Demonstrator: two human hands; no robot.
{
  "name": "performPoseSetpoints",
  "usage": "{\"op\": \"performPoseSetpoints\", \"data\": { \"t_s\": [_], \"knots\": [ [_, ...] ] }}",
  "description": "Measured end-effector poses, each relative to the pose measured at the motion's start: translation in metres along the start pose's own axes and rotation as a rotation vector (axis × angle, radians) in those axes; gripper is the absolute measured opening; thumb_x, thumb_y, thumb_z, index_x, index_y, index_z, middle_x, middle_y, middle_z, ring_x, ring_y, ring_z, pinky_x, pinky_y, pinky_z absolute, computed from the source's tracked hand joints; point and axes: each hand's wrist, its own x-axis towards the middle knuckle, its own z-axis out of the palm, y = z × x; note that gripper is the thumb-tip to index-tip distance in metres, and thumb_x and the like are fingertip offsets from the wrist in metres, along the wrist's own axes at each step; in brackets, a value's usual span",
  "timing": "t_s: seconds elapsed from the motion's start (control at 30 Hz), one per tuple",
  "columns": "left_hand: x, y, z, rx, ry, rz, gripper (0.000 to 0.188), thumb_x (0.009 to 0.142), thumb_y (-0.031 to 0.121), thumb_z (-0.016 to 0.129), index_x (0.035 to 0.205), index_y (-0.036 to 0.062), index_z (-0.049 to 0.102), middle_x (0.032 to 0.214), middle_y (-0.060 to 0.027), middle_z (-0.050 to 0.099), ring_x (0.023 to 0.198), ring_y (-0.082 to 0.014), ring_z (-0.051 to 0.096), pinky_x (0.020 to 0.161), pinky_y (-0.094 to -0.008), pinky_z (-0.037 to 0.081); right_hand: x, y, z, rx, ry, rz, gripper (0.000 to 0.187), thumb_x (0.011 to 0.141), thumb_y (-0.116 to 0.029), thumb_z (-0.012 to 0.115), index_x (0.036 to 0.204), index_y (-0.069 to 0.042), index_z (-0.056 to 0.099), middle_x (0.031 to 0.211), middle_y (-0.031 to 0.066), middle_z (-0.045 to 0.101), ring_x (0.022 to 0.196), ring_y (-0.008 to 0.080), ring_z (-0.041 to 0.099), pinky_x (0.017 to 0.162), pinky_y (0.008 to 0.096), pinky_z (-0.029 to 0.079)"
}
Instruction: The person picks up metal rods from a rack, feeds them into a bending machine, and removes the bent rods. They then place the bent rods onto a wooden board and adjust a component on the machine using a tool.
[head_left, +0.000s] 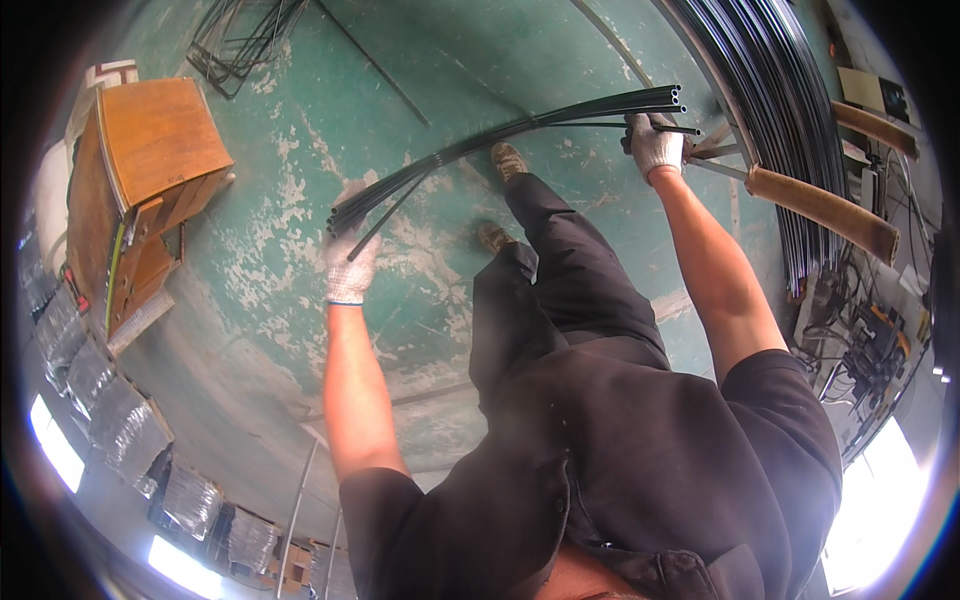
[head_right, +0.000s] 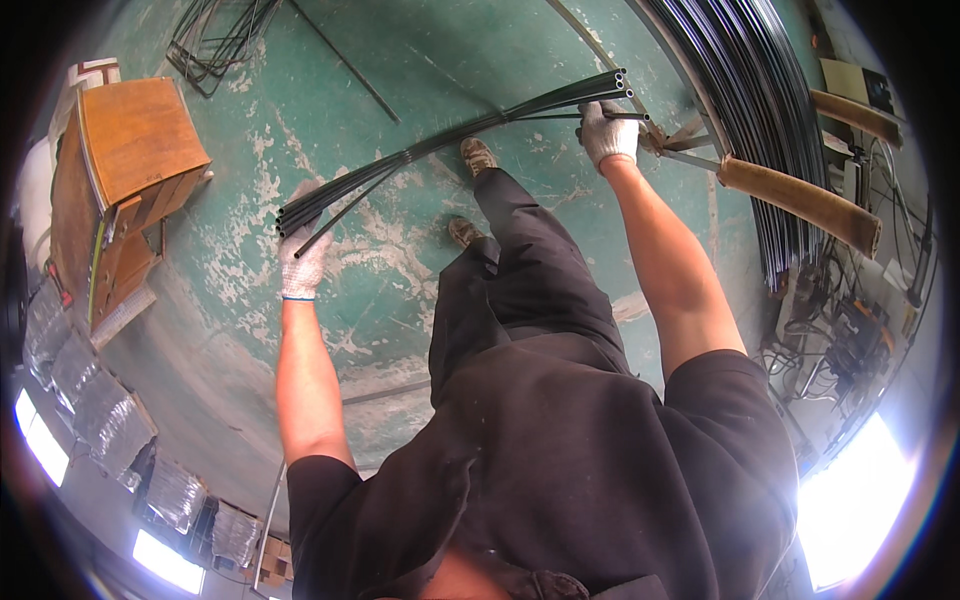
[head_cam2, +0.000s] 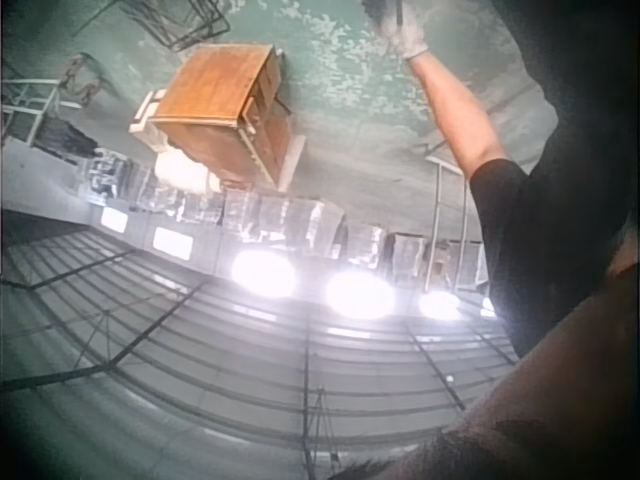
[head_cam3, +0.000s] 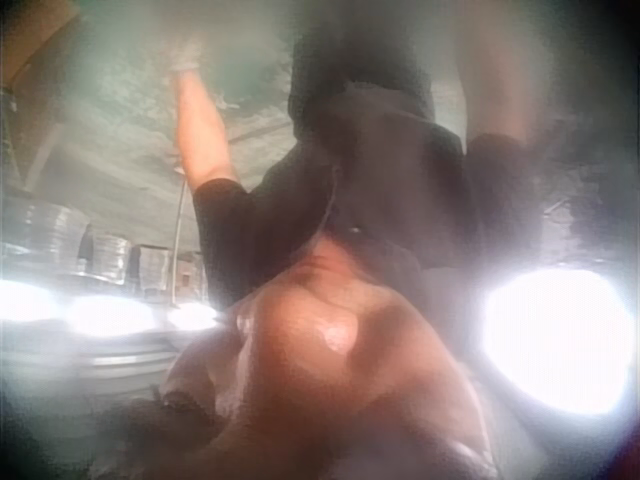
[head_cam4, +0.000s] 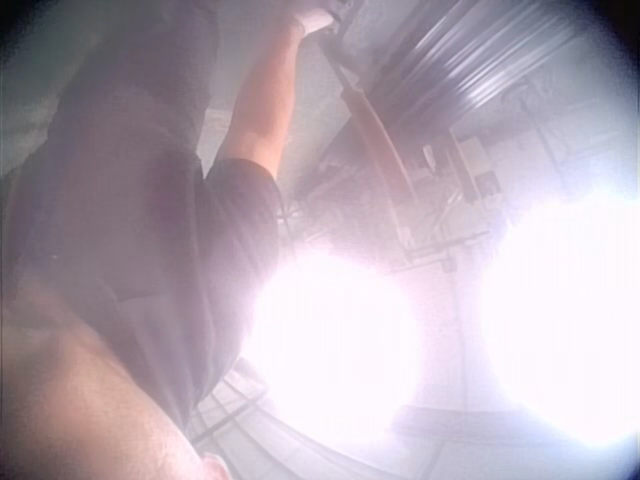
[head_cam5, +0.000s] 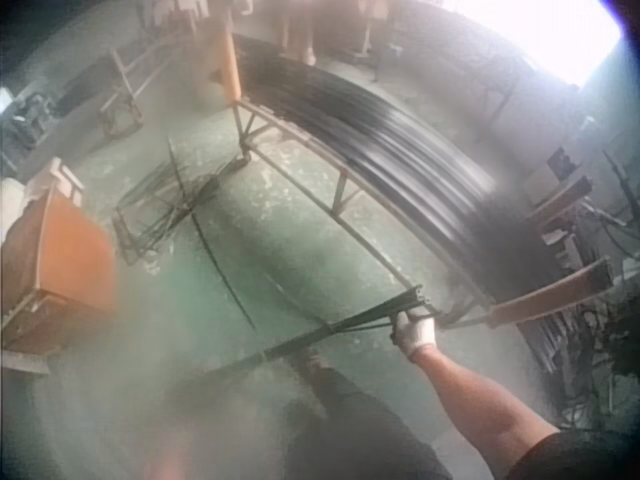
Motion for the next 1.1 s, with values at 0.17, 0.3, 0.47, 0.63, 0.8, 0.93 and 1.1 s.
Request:
{"op": "performPoseSetpoints", "data": {
  "t_s": [0.17,0.3,0.47,0.63,0.8,0.93,1.1],
  "knots": [
    [-0.004,0.001,0.031,0.055,0.2,-0.027,0.066,0.098,0.003,0.076,0.159,-0.0038,0.052,0.159,-0.0177,0.06,0.146,-0.0262,0.058,0.124,-0.0402,0.045,-0.006,-0.002,0.002,0.023,0.013,0.006,0.027,0.103,-0.023,0.067,0.1,0.001,0.079,0.072,0.0071,0.069,0.059,0.0165,0.066,0.056,0.034,0.051],
    [-0.002,-0.004,0.048,0.176,0.367,-0.026,0.046,0.104,0.01,0.077,0.145,-0.0042,0.063,0.137,-0.0135,0.072,0.124,-0.0225,0.068,0.112,-0.0397,0.053,-0.004,0.001,0.0,-0.049,-0.014,0.009,0.027,0.103,-0.025,0.069,0.104,0.001,0.078,0.075,0.0093,0.071,0.063,0.0191,0.069,0.061,0.0358,0.055],
    [0.009,-0.015,0.059,0.205,0.551,-0.023,0.031,0.105,0.01,0.076,0.134,-0.0026,0.071,0.128,-0.0107,0.076,0.118,-0.021,0.07,0.107,-0.0383,0.055,-0.006,-0.007,-0.015,-0.539,-0.101,-0.241,0.037,0.101,-0.033,0.075,0.12,-0.001,0.075,0.103,0.0196,0.079,0.095,0.0341,0.077,0.086,0.0457,0.059],
    [0.013,-0.007,0.067,0.198,0.609,-0.095,0.028,0.105,0.008,0.075,0.131,-0.0029,0.073,0.125,-0.0111,0.077,0.116,-0.0219,0.071,0.106,-0.0382,0.056,-0.005,-0.041,-0.018,-0.563,-0.099,-0.505,0.05,0.103,-0.039,0.077,0.14,-0.006,0.072,0.12,0.0191,0.081,0.111,0.0315,0.078,0.096,0.0414,0.058],
    [0.02,-0.006,0.069,0.189,0.609,0.021,0.028,0.103,0.008,0.074,0.129,-0.0015,0.074,0.12,-0.0134,0.079,0.11,-0.0253,0.075,0.101,-0.0399,0.059,0.007,-0.041,-0.028,-0.644,-0.145,-0.467,0.056,0.108,-0.046,0.067,0.153,-0.013,0.066,0.127,0.0181,0.079,0.117,0.0335,0.076,0.098,0.0422,0.057],
    [0.02,-0.022,0.054,0.496,0.536,0.087,0.027,0.108,0.02,0.069,0.128,0.002,0.075,0.125,-0.0185,0.077,0.118,-0.0378,0.071,0.105,-0.0502,0.053,0.007,-0.044,-0.031,-0.758,-0.128,-0.473,0.038,0.11,-0.037,0.063,0.139,-0.013,0.073,0.111,0.0216,0.08,0.103,0.0426,0.077,0.084,0.0513,0.06],
    [0.016,-0.027,0.052,0.158,0.61,-0.072,0.031,0.104,0.008,0.075,0.131,-0.0079,0.071,0.129,-0.0157,0.076,0.118,-0.0259,0.072,0.106,-0.0418,0.057,0.008,-0.044,-0.021,-0.665,-0.034,-0.737,0.047,0.104,-0.047,0.071,0.129,-0.008,0.077,0.11,0.0221,0.08,0.103,0.0425,0.077,0.087,0.0492,0.061]
  ]
}}
